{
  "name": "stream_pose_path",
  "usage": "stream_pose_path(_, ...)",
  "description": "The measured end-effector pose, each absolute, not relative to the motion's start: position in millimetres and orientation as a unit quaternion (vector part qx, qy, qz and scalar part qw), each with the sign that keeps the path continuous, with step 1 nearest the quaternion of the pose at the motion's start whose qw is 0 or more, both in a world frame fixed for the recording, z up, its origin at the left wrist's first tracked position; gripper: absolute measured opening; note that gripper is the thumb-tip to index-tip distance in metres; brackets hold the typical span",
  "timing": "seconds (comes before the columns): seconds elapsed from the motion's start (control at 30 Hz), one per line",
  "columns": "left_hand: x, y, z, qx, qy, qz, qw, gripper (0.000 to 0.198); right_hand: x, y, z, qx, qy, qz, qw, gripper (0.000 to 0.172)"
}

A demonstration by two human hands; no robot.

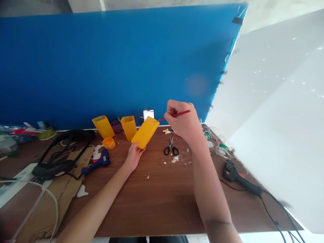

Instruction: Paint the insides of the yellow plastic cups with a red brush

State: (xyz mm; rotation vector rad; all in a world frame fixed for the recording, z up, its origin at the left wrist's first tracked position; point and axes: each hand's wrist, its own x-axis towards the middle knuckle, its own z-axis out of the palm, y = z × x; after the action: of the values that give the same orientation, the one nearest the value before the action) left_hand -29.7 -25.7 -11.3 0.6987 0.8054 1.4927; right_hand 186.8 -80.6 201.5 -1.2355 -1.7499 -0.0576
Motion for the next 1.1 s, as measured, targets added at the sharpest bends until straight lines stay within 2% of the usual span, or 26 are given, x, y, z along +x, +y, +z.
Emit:
stream_pose_path(0.13, -31.2, -23.8, -12.6, 0.289, 0.351, 0.647, 0.612, 0.048, 191.4, -79.3, 200.7, -0.527, -0.722, -0.020, 0.449, 0.021)
stream_pose_path(0.37, -26.2, -28.3, -7.5, 0.326, 0.341, 0.653, 0.593, 0.048, 181.0, -85.3, 203.3, -0.487, -0.717, 0.007, 0.499, 0.022)
stream_pose_path(0.8, -27.7, -29.4, -8.3, 0.331, 0.337, 0.647, 0.598, 0.047, 182.0, -91.0, 202.6, -0.527, -0.717, -0.039, 0.454, 0.022)
stream_pose_path(1.1, -27.0, -28.7, -9.8, 0.333, 0.336, 0.645, 0.600, 0.049, 174.6, -87.4, 202.0, -0.473, -0.738, 0.013, 0.481, 0.025)
